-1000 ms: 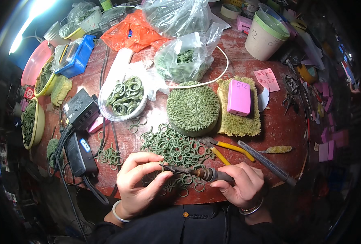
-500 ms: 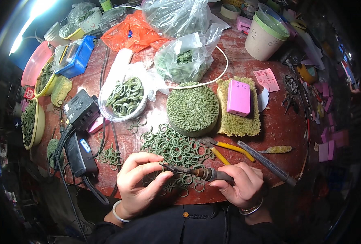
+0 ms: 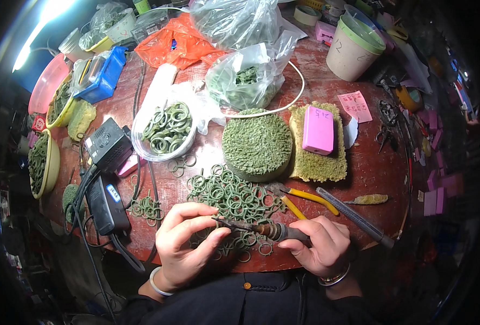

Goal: Soldering or melting small green jewelry rings using a heated tool on a workshop desk.

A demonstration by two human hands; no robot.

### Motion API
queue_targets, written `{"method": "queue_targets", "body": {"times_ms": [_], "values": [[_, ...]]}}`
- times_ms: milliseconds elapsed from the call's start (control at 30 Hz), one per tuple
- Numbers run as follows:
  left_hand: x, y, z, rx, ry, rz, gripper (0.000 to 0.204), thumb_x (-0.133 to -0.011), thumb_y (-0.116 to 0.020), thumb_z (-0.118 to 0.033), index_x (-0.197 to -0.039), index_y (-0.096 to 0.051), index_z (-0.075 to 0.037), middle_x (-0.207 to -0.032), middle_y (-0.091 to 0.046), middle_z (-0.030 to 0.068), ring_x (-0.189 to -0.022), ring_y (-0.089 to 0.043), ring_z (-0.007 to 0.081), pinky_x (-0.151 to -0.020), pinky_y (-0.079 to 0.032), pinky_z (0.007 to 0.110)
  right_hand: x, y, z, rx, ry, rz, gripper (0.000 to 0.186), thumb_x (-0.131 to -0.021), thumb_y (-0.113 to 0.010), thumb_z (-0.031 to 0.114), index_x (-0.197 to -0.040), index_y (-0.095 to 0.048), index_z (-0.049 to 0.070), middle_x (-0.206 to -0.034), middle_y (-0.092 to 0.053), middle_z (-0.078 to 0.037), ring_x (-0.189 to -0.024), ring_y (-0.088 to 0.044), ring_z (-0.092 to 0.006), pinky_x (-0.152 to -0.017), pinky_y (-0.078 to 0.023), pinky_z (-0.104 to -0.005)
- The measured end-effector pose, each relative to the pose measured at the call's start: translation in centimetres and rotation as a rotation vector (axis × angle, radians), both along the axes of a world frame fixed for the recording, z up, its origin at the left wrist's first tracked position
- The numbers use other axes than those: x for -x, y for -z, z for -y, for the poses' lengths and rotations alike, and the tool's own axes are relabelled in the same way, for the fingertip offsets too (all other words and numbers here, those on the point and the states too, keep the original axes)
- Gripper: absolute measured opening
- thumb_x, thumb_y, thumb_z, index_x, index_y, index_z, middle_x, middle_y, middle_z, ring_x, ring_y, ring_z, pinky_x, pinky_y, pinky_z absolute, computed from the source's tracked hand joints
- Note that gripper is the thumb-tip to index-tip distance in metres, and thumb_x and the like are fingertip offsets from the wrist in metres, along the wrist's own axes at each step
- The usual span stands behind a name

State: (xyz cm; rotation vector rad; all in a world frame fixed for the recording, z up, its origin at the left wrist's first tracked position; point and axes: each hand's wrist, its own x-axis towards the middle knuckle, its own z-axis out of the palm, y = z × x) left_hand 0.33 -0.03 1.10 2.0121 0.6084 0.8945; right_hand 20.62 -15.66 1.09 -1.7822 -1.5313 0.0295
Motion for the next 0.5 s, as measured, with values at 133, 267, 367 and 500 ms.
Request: {"method": "queue_targets", "body": {"times_ms": [133, 267, 367, 500], "values": [[-0.02, -0.03, -0.04, -0.009, 0.000, -0.002, 0.025, -0.073, -0.087, -0.003, -0.092, -0.071, 0.001, -0.101, -0.068, 0.0142, -0.090, -0.068, 0.0255, -0.079, -0.055, 0.034, -0.03, -0.01, -0.04, 0.006, -0.008, 0.002, 0.037, -0.087, -0.078, 0.037, -0.091, -0.068, 0.002, -0.071, -0.066, -0.007, -0.057, -0.064, -0.0216, -0.051, -0.049, -0.0325], [-0.02, 0.05, -0.09, -0.019, 0.004, 0.001, 0.025, -0.073, -0.087, -0.003, -0.092, -0.071, 0.001, -0.101, -0.069, 0.0143, -0.090, -0.068, 0.0256, -0.079, -0.055, 0.034, 0.02, -0.14, -0.09, 0.032, -0.014, -0.013, 0.035, -0.087, -0.079, 0.036, -0.090, -0.068, 0.003, -0.072, -0.066, -0.007, -0.057, -0.065, -0.0222, -0.051, -0.049, -0.0329], [-0.04, 0.03, -0.08, -0.019, 0.005, 0.007, 0.025, -0.073, -0.086, -0.003, -0.092, -0.071, 0.001, -0.101, -0.069, 0.0143, -0.090, -0.068, 0.0256, -0.079, -0.055, 0.034, 0.02, -0.19, -0.13, 0.037, -0.024, -0.015, 0.034, -0.086, -0.079, 0.035, -0.089, -0.068, 0.003, -0.072, -0.066, -0.007, -0.058, -0.065, -0.0223, -0.051, -0.050, -0.0329], [-0.02, 0.12, -0.08, -0.017, 0.010, 0.008, 0.025, -0.073, -0.086, -0.003, -0.093, -0.071, 0.001, -0.102, -0.069, 0.0145, -0.090, -0.068, 0.0258, -0.079, -0.055, 0.034, 0.06, -0.19, -0.19, 0.043, -0.030, -0.014, 0.033, -0.086, -0.080, 0.034, -0.089, -0.068, 0.003, -0.072, -0.065, -0.007, -0.057, -0.065, -0.0218, -0.051, -0.050, -0.0328]]}}
